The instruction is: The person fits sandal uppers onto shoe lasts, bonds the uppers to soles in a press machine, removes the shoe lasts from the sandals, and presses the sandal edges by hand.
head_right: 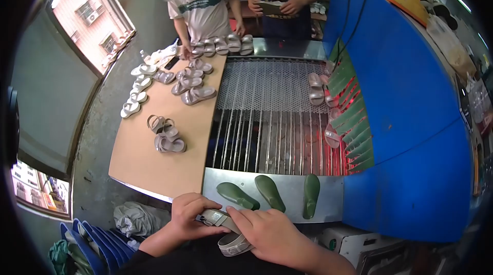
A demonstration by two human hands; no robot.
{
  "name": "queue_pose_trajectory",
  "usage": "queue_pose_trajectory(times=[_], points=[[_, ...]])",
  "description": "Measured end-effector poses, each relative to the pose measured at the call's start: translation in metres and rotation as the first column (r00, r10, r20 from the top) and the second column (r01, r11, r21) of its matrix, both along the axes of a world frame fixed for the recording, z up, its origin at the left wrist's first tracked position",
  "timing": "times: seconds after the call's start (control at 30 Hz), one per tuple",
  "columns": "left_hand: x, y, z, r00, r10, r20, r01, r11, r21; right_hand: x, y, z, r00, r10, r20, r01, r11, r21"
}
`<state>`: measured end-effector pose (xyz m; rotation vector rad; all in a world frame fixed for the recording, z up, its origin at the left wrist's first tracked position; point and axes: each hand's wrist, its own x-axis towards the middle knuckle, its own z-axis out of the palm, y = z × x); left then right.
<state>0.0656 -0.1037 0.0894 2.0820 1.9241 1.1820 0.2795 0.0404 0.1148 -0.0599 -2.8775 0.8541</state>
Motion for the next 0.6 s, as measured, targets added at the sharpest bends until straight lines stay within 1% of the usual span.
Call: queue_pose_trajectory(times=[0.07, 0.17, 0.27, 0.37, 0.47, 0.57, 0.6], points=[[-0.001, 0.003, -0.001, 1.0, 0.019, -0.016, -0.019, 1.0, 0.018, -0.003, -0.004, 0.004, 0.998, -0.013, 0.064, 0.011, 0.999, 0.043], [-0.007, 0.006, -0.002, 0.999, -0.031, -0.023, 0.032, 0.999, 0.043, -0.005, -0.007, 0.01, 0.99, -0.01, 0.138, 0.008, 1.0, 0.016], [-0.015, 0.011, -0.002, 0.997, -0.07, -0.021, 0.071, 0.996, 0.062, -0.011, -0.008, 0.011, 0.992, -0.004, 0.127, 0.001, 1.0, 0.029], [-0.024, 0.012, -0.004, 0.997, -0.073, -0.032, 0.075, 0.995, 0.068, -0.02, -0.011, 0.01, 0.995, 0.004, 0.103, -0.014, 0.996, 0.092], [-0.031, 0.016, -0.005, 0.991, -0.131, 0.009, 0.131, 0.99, 0.051, -0.027, -0.017, 0.008, 1.0, -0.009, -0.024, 0.016, 0.957, 0.289], [-0.029, 0.023, -0.012, 0.99, -0.113, 0.082, 0.11, 0.993, 0.039, -0.03, -0.012, 0.02, 0.983, -0.049, 0.179, -0.005, 0.958, 0.287], [-0.029, 0.025, -0.012, 0.99, -0.112, 0.089, 0.108, 0.993, 0.053, -0.029, -0.01, 0.022, 0.982, -0.066, 0.179, 0.021, 0.971, 0.239]])
